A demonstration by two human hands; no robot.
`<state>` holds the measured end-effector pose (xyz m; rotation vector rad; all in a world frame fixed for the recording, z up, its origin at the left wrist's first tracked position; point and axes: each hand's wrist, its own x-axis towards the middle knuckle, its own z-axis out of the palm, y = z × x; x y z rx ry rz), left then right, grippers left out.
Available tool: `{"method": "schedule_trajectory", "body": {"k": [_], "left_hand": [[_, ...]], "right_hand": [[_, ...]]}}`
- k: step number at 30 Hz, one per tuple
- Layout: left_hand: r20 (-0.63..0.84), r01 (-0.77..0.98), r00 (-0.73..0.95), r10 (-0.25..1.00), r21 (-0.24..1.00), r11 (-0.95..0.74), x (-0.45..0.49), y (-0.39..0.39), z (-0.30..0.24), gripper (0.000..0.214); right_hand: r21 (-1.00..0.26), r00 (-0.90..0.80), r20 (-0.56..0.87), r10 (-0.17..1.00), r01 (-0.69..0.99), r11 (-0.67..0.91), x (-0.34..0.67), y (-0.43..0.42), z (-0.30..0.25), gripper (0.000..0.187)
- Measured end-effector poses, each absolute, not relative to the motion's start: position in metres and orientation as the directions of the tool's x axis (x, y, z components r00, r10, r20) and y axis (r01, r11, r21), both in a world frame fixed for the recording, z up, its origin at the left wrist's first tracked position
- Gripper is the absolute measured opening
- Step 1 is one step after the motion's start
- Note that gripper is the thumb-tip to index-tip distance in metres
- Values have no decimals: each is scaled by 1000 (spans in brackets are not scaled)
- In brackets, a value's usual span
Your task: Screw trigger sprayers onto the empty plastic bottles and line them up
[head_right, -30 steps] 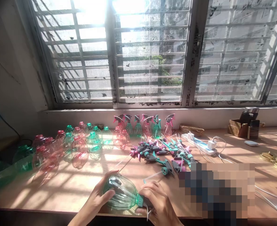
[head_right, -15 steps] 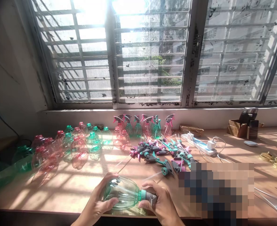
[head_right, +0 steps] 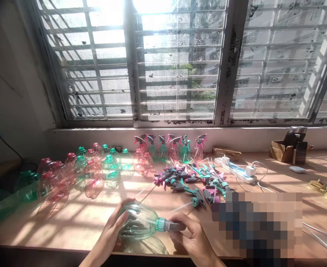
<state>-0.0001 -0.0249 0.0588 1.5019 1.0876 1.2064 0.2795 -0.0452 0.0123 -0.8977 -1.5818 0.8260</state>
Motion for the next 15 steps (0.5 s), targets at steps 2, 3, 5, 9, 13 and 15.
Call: {"method": "schedule_trajectory", "body": {"k": [2, 3, 5, 9, 13, 15], "left_hand": [[150, 50, 214, 965, 985, -164, -2, -24, 54, 58], [129, 43, 234, 964, 989, -143, -4, -23, 50, 60], [83, 69, 246, 966, 992, -103, -8, -20, 40, 66], [81, 91, 357, 931, 989, -120, -10, -16, 32, 71], [229, -46, 474, 850, 971, -236, 0, -18, 45, 66], [255, -47, 495, 831, 962, -268, 4, -22, 52, 63]], "right_hand": [[-853, -35, 501, 865, 151, 500, 282, -41, 27, 18], [-845, 18, 522, 853, 144, 515, 282, -37, 38, 21], [-885, 26, 462, 887, 86, 458, 282, -24, 68, 26], [-858, -77, 491, 868, 130, 497, 273, 18, 145, 35], [-730, -88, 628, 773, 279, 624, 248, 71, 213, 35], [-695, -29, 672, 740, 321, 644, 229, 97, 237, 39]]}}
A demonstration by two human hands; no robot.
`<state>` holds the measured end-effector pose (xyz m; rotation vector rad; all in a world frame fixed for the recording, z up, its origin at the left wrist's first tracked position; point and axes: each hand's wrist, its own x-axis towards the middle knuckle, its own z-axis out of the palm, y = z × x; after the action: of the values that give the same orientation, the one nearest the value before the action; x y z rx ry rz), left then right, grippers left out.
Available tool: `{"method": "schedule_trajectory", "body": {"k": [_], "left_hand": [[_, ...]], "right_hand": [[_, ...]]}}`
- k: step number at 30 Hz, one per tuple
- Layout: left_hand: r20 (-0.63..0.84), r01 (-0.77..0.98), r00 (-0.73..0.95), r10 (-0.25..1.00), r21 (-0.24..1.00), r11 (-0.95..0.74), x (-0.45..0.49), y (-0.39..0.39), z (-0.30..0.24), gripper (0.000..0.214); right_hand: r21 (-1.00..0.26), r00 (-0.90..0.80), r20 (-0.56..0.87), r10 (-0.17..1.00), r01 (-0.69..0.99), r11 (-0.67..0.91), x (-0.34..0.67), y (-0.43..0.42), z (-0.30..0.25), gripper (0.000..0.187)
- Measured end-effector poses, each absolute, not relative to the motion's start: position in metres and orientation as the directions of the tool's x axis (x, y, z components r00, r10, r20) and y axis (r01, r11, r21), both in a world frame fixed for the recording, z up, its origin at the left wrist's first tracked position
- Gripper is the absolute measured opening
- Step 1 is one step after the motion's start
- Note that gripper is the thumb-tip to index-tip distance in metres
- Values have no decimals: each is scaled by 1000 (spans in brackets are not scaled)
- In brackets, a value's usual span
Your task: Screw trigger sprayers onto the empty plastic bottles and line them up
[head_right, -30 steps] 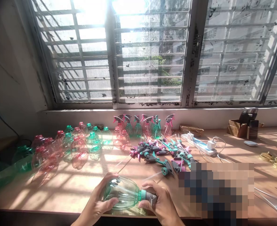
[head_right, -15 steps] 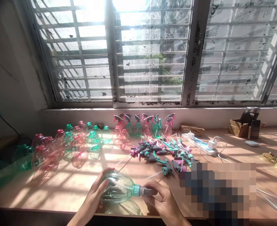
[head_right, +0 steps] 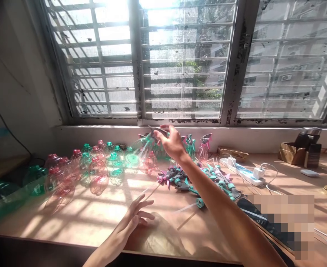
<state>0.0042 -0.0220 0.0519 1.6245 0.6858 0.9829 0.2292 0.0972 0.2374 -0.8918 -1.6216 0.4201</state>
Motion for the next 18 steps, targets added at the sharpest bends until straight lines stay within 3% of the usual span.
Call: {"method": "schedule_trajectory", "body": {"k": [3, 8, 12, 18], "left_hand": [[218, 1, 531, 819, 966, -258, 8, -28, 57, 60], [163, 97, 525, 835, 964, -249, 10, -33, 55, 59], [129, 128, 526, 841, 965, -228, 12, -36, 54, 52], [159, 263, 525, 836, 904, -337, 15, -38, 55, 50]], "right_hand": [[-645, -18, 697, 717, 423, 637, 197, 132, 264, 33], [-462, -112, 752, 649, 613, 641, 147, 178, 282, 46], [-374, -163, 761, 628, 681, 630, 114, 212, 275, 42], [-285, -194, 752, 630, 766, 576, 77, 248, 245, 35]]}}
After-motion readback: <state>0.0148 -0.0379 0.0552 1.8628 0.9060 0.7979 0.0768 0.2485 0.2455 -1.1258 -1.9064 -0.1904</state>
